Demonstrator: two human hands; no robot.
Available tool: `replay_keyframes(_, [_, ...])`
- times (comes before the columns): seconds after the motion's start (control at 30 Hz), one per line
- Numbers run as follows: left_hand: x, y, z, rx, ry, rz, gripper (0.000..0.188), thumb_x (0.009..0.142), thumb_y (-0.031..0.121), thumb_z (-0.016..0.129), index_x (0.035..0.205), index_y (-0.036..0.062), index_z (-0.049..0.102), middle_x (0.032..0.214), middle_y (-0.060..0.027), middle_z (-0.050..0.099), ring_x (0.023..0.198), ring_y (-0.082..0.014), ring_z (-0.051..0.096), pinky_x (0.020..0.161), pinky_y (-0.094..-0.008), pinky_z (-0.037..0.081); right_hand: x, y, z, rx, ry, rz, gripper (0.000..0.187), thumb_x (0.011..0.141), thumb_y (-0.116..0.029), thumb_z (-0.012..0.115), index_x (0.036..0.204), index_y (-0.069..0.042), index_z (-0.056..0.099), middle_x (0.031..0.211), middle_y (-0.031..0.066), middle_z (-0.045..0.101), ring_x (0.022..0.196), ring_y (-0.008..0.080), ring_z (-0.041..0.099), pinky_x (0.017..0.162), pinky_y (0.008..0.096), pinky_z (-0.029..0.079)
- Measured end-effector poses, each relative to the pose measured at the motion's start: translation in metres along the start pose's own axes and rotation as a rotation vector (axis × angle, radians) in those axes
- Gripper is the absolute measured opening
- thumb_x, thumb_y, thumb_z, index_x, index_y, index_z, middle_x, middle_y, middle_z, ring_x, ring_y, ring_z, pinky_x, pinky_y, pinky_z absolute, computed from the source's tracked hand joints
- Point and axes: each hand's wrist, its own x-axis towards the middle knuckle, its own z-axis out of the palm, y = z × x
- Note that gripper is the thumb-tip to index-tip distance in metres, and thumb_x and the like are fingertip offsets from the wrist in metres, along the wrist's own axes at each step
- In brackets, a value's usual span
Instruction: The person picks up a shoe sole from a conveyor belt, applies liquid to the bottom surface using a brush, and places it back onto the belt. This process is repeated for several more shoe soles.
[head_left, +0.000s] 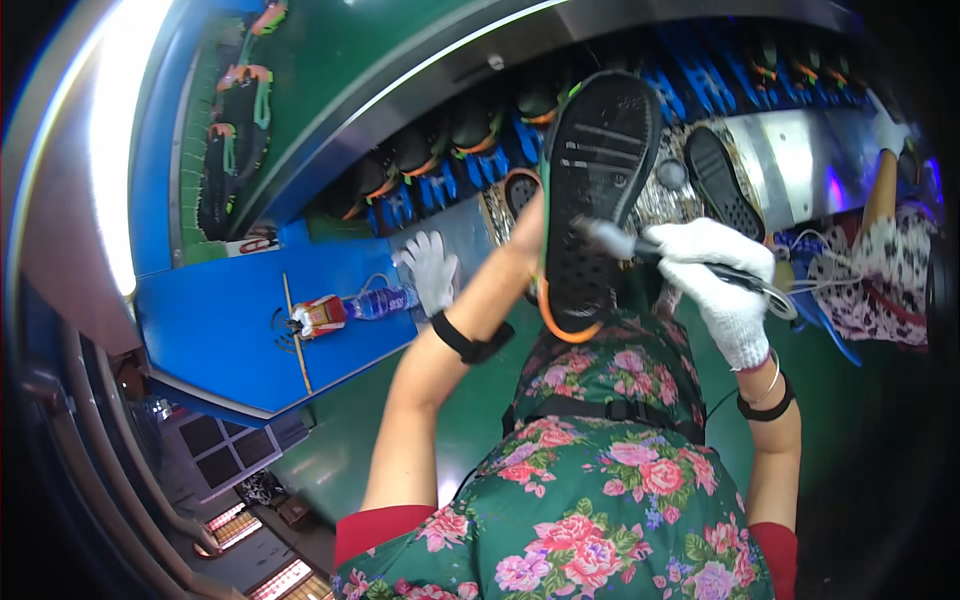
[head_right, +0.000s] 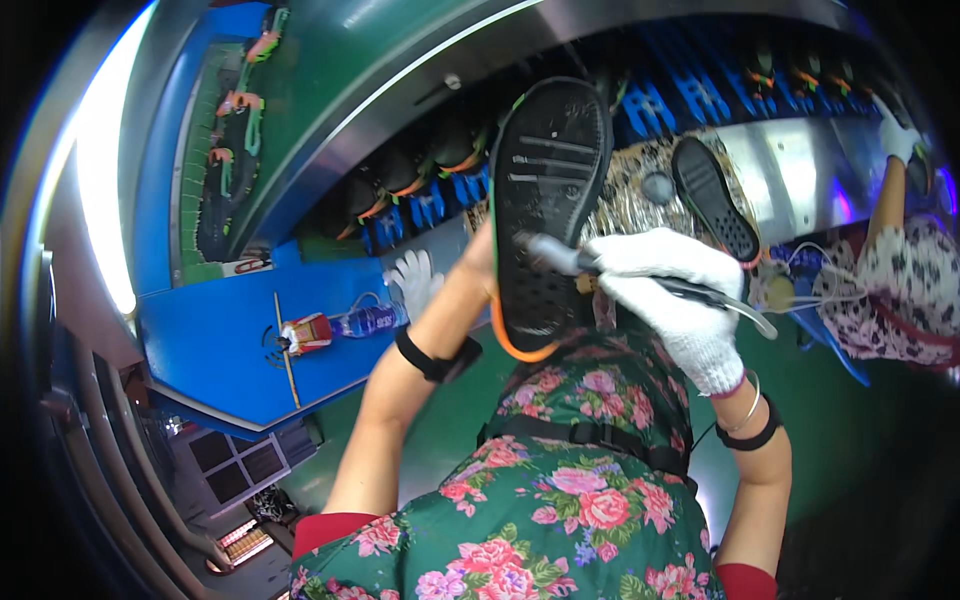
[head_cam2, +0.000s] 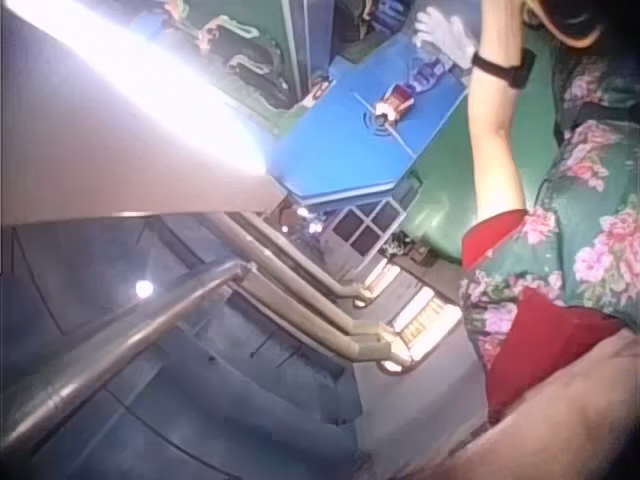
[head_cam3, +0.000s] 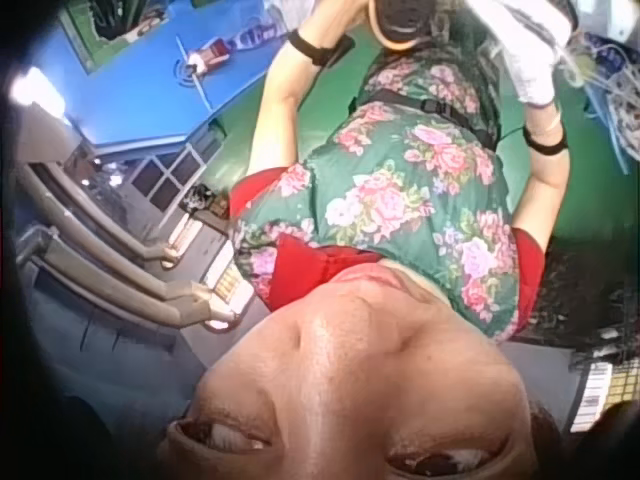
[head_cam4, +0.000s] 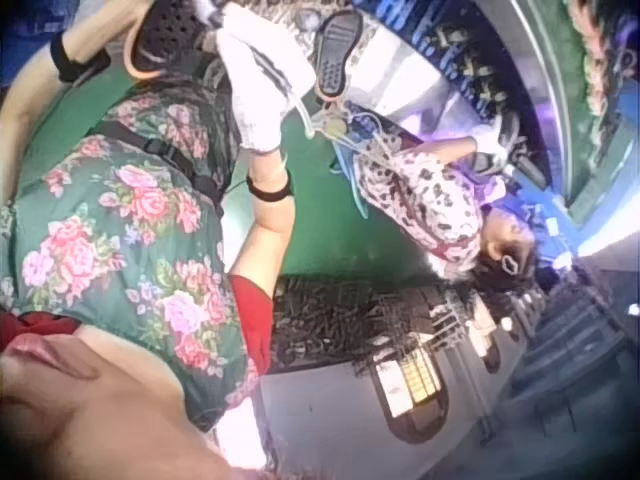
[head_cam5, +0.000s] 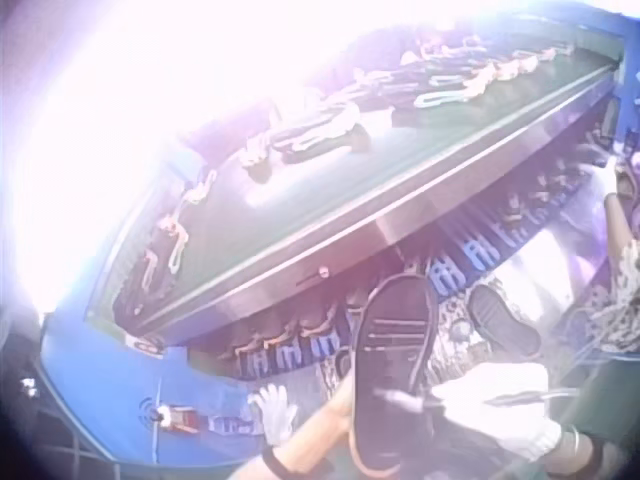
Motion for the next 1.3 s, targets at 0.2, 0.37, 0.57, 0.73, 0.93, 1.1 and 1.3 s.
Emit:
replay_keyframes(0.2, [-0.017, -0.052, -0.003, 0.080, 0.172, 0.196, 0.052, 0.117, 0.036, 0.044, 0.150, -0.0021, 0.056, 0.143, -0.0224, 0.067, 0.128, -0.0347, 0.069, 0.113, -0.0515, 0.057, 0.016, 0.000, -0.019, -0.360, -0.066, -0.207, 0.022, 0.085, 0.002, 0.081, 0.106, -0.004, 0.084, 0.107, 0.0137, 0.083, 0.096, 0.0260, 0.079, 0.088, 0.0363, 0.061])
replay_keyframes(0.37, [-0.028, -0.066, -0.015, -0.174, -0.368, 0.175, 0.052, 0.114, 0.029, 0.056, 0.157, -0.0005, 0.049, 0.155, -0.0171, 0.058, 0.143, -0.0300, 0.057, 0.120, -0.0487, 0.051, 0.003, -0.006, -0.014, -0.369, -0.126, -0.267, 0.021, 0.084, -0.002, 0.083, 0.105, -0.006, 0.084, 0.108, 0.0113, 0.083, 0.090, 0.0256, 0.077, 0.082, 0.0369, 0.060])
replay_keyframes(0.57, [-0.043, -0.067, 0.007, -0.471, -0.133, 0.236, 0.087, 0.101, 0.066, 0.055, 0.157, -0.0011, 0.049, 0.151, -0.0259, 0.061, 0.130, -0.0456, 0.066, 0.114, -0.0635, 0.053, -0.013, -0.006, 0.001, -0.419, 0.082, -0.417, 0.024, 0.084, -0.004, 0.086, 0.107, -0.004, 0.085, 0.109, 0.0135, 0.083, 0.088, 0.0277, 0.077, 0.077, 0.0365, 0.059])
replay_keyframes(0.73, [-0.021, -0.071, 0.009, -0.412, -0.250, 0.221, 0.097, 0.096, 0.063, 0.066, 0.163, -0.0011, 0.039, 0.157, -0.0251, 0.053, 0.135, -0.0430, 0.062, 0.116, -0.0603, 0.051, -0.014, -0.017, 0.003, -0.544, 0.094, -0.420, 0.024, 0.079, 0.002, 0.087, 0.103, -0.004, 0.084, 0.107, 0.0138, 0.083, 0.090, 0.0270, 0.078, 0.079, 0.0368, 0.061])
replay_keyframes(0.93, [-0.020, -0.090, 0.023, -0.528, -0.215, 0.191, 0.095, 0.099, 0.078, 0.052, 0.166, 0.0120, 0.040, 0.165, -0.0195, 0.049, 0.146, -0.0418, 0.055, 0.123, -0.0629, 0.043, 0.011, -0.028, 0.000, -0.586, 0.044, -0.542, 0.032, 0.082, -0.004, 0.082, 0.114, -0.004, 0.084, 0.119, 0.0156, 0.082, 0.098, 0.0301, 0.078, 0.086, 0.0391, 0.061])
replay_keyframes(1.1, [-0.020, -0.095, 0.033, -0.521, -0.234, 0.184, 0.084, 0.105, 0.069, 0.051, 0.166, 0.0137, 0.042, 0.163, -0.0193, 0.052, 0.146, -0.0414, 0.056, 0.124, -0.0620, 0.043, 0.019, -0.025, 0.007, -0.664, 0.019, -0.538, 0.041, 0.093, -0.011, 0.073, 0.133, -0.010, 0.078, 0.137, 0.0126, 0.076, 0.116, 0.0293, 0.072, 0.099, 0.0416, 0.057])
replay_keyframes(1.3, [-0.018, -0.092, 0.019, -0.468, -0.201, 0.200, 0.085, 0.104, 0.073, 0.049, 0.163, 0.0113, 0.047, 0.160, -0.0194, 0.056, 0.145, -0.0415, 0.057, 0.125, -0.0615, 0.041, 0.014, -0.023, 0.016, -0.438, -0.037, -0.520, 0.043, 0.090, -0.009, 0.078, 0.133, -0.012, 0.077, 0.130, 0.0115, 0.078, 0.113, 0.0289, 0.074, 0.095, 0.0421, 0.059])
